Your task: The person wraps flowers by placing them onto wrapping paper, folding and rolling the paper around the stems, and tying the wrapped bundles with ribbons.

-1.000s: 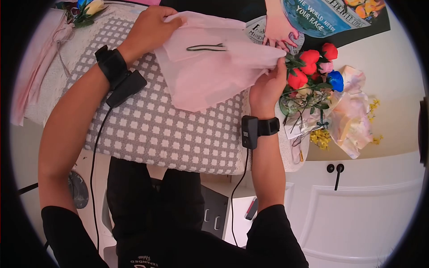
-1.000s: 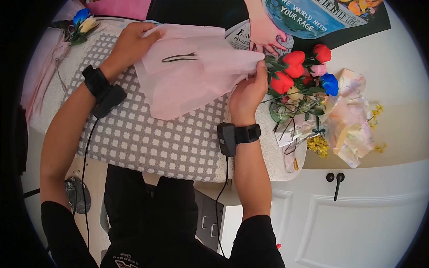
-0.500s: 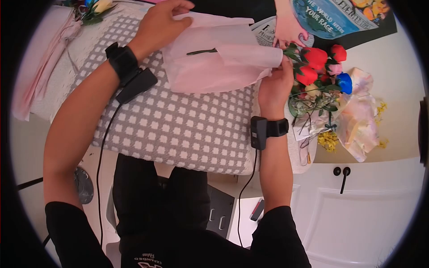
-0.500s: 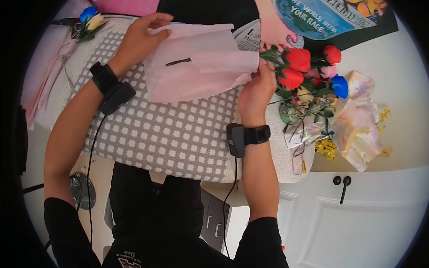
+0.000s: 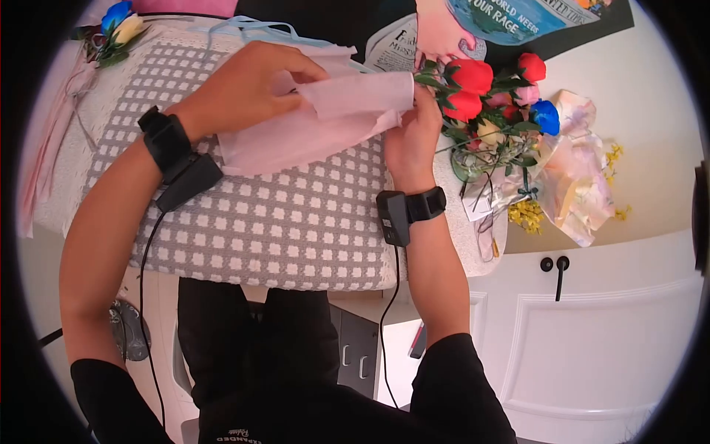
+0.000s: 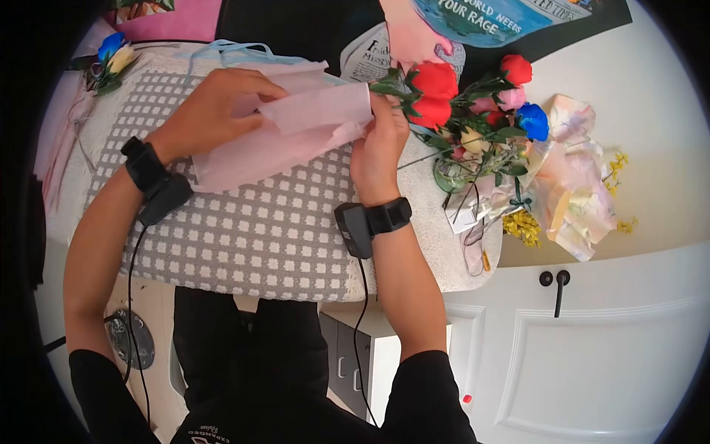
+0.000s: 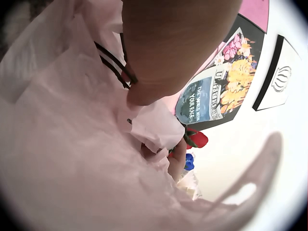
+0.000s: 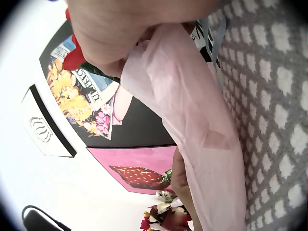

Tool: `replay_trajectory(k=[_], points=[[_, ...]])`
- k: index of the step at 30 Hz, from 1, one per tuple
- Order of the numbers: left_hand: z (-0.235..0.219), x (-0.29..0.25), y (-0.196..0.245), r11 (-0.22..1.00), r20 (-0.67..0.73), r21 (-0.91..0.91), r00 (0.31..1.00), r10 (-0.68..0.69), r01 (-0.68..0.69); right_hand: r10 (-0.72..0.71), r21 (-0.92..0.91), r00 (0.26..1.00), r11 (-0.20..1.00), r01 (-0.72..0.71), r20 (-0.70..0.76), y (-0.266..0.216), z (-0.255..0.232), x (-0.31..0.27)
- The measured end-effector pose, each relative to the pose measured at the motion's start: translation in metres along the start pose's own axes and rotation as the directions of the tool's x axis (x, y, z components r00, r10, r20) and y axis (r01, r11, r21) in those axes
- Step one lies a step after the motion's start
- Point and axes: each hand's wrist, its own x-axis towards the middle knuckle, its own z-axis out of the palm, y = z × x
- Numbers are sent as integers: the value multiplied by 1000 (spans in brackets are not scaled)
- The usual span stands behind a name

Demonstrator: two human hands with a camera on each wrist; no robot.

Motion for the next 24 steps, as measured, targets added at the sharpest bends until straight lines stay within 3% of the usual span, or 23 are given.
replay_trajectory(k=[2, 4, 7, 10, 13, 18, 20, 22, 24], points=[[3, -2, 1, 999, -48, -44, 999, -16, 14, -15, 14, 1000, 1000, 16, -23, -4, 7, -4], [2, -1, 2, 981, -98, -147, 985, -142, 127, 5, 20, 996, 1000, -4, -84, -9, 11, -3], [-1, 2, 3, 972, -60, -155, 980, -190, 179, -26, 24, 994, 999, 29, -108, -6, 6, 4], [3, 1, -14, 986, -97, -139, 989, -111, 97, -35, 19, 991, 999, 37, -127, -3, -6, 6], [3, 1, -12, 951, -85, -237, 971, -224, 199, -23, 48, 994, 998, 28, -110, -8, 2, 2], [-1, -4, -19, 971, -131, -140, 968, -213, 195, 27, 135, 997, 991, -16, -76, -3, -1, 4], [0, 0, -22, 976, -185, -137, 964, -193, 169, 16, 193, 989, 981, 13, -148, -12, 3, 3], [-3, 1, -23, 906, -237, -276, 891, -388, 322, 18, 201, 987, 980, 15, -163, -15, 0, 7], [-4, 3, -25, 905, -272, -273, 877, -397, 325, -20, 134, 977, 990, 50, -214, -13, -1, 7]])
